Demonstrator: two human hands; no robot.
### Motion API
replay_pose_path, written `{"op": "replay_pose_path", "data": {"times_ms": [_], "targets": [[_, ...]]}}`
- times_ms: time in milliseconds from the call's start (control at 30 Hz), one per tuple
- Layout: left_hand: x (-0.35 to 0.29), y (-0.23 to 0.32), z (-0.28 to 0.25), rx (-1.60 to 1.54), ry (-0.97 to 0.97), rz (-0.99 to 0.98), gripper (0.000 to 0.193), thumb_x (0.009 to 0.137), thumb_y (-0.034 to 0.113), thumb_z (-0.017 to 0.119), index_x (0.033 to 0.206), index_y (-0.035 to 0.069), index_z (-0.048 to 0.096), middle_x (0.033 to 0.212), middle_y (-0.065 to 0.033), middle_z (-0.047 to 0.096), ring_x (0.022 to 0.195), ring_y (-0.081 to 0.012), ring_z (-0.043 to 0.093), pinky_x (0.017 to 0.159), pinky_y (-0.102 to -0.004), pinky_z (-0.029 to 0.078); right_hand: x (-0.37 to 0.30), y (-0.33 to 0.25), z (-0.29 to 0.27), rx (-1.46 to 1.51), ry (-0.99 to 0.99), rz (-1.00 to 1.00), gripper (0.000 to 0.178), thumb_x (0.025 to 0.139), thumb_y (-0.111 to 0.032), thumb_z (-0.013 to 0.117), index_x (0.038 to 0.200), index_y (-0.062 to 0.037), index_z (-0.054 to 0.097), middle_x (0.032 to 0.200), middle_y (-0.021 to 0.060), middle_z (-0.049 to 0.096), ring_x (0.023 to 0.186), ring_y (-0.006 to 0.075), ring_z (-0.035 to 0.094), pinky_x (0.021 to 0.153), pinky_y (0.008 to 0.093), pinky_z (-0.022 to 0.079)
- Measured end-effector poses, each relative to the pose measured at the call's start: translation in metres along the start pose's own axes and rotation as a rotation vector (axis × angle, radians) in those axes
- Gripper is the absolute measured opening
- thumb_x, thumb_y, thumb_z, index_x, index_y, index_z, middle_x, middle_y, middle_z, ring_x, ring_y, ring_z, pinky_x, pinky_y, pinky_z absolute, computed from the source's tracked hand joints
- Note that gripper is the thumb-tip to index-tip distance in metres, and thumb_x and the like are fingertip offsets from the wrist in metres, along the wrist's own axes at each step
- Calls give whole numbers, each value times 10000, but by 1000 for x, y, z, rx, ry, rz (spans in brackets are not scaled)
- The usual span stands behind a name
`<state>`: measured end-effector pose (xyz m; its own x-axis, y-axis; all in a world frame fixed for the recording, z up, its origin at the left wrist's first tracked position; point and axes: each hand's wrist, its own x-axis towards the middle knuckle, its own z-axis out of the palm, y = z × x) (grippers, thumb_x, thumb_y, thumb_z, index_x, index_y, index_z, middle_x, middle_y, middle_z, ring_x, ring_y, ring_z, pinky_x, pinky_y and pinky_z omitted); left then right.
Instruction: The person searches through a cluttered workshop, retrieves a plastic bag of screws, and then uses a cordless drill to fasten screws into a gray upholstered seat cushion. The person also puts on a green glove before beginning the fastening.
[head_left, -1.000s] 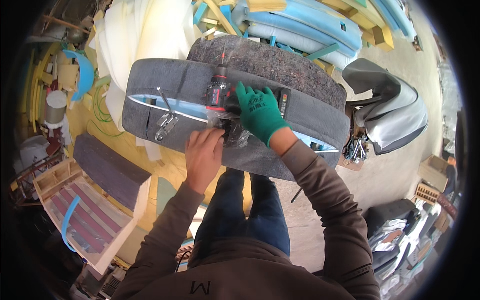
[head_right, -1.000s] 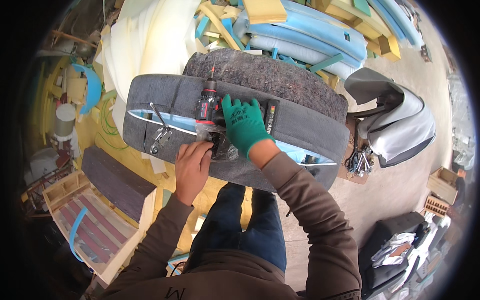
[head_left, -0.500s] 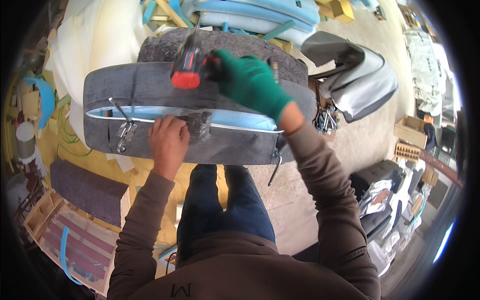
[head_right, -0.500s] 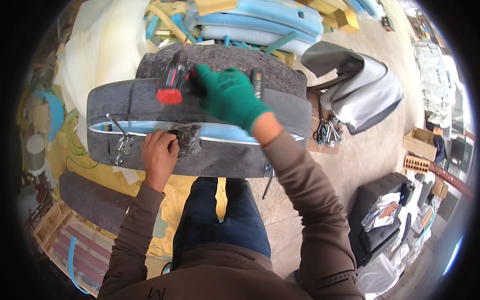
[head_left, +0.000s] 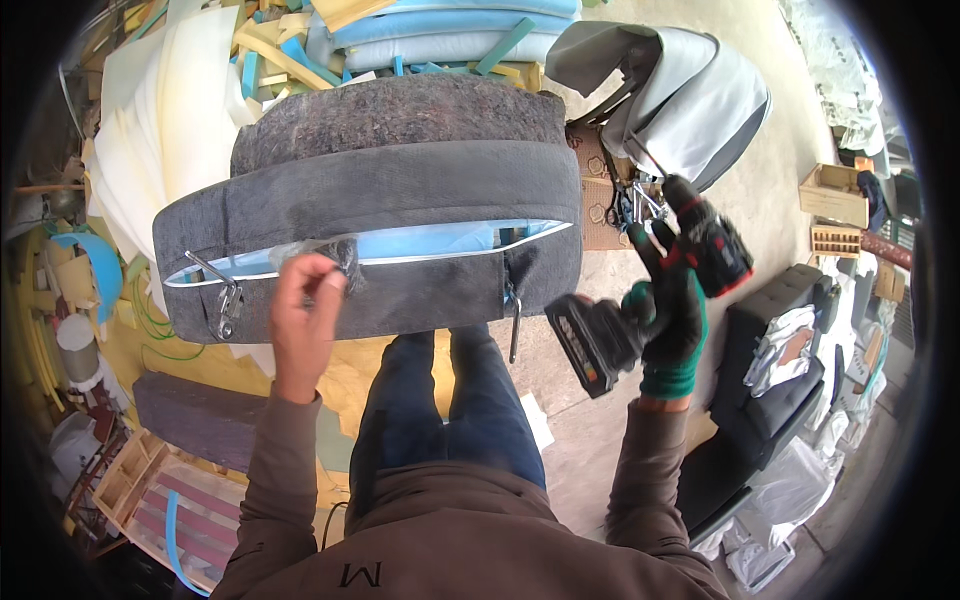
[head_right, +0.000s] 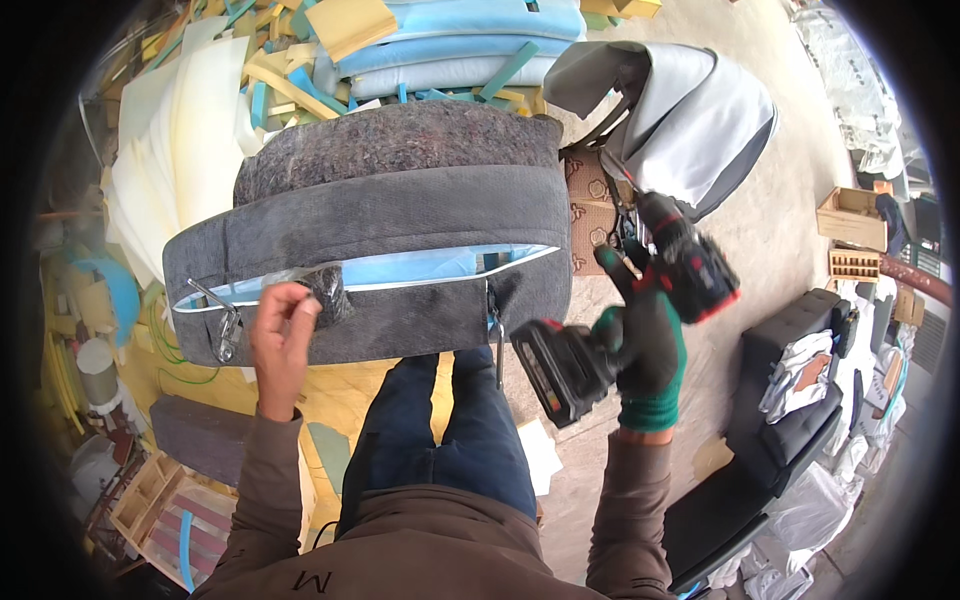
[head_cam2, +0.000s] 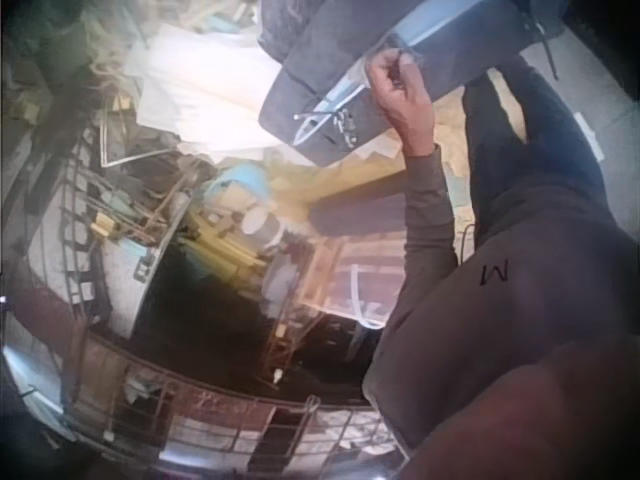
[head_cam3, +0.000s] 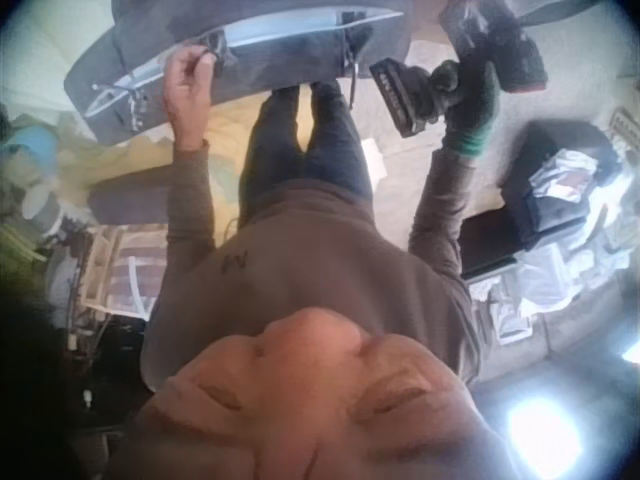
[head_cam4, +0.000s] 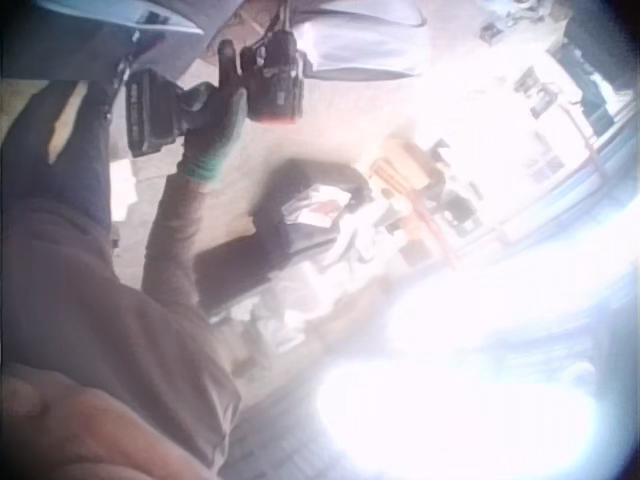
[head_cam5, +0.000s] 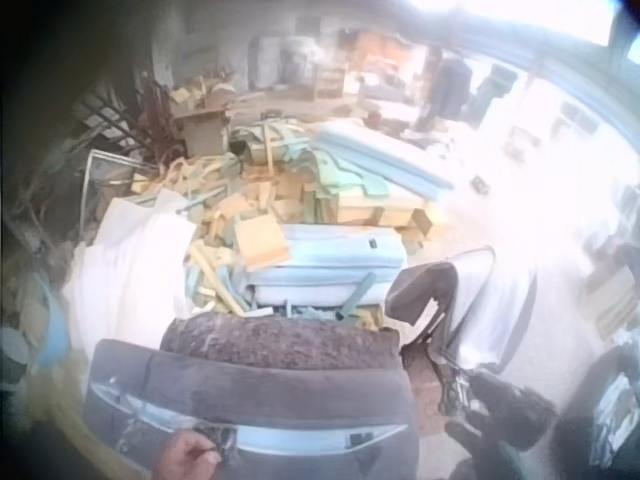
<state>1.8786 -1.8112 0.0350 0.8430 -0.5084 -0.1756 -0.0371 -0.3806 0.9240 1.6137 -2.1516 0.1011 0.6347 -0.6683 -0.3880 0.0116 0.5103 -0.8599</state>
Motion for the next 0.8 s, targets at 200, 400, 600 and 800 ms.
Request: {"op": "replay_pose_path", "data": {"times_ms": [200,400,600,800], "targets": [[-27,20,91,-395,-419,-163,121,1113,39,687,1233,27,680,1169,5,662,1079,-77,623,960,-262,521,-105,-9,-51,35,-108,80,826,989,-414,821,1599,26,479,1329,219,739,784,189,730,682,301,588],[-46,19,173,-596,-533,-362,135,1161,126,634,1238,25,681,1079,18,651,997,-62,592,913,-245,492,-132,9,-79,-396,-19,325,537,877,-367,972,1195,11,760,996,61,780,880,177,741,749,314,566],[-52,6,204,-615,-516,-340,192,1187,192,613,1264,27,673,1055,12,633,985,-78,599,922,-260,497,-130,10,-116,-983,-480,-268,669,791,-332,975,1399,-138,774,1345,155,763,1228,426,754,1072,560,605],[-50,8,212,-596,-519,-243,206,1196,209,624,1281,26,664,1131,0,613,1038,-93,618,966,-264,509,-116,14,-139,-978,-525,-280,670,791,-336,973,1400,-128,783,1353,139,781,1263,413,751,1112,558,585]]}}
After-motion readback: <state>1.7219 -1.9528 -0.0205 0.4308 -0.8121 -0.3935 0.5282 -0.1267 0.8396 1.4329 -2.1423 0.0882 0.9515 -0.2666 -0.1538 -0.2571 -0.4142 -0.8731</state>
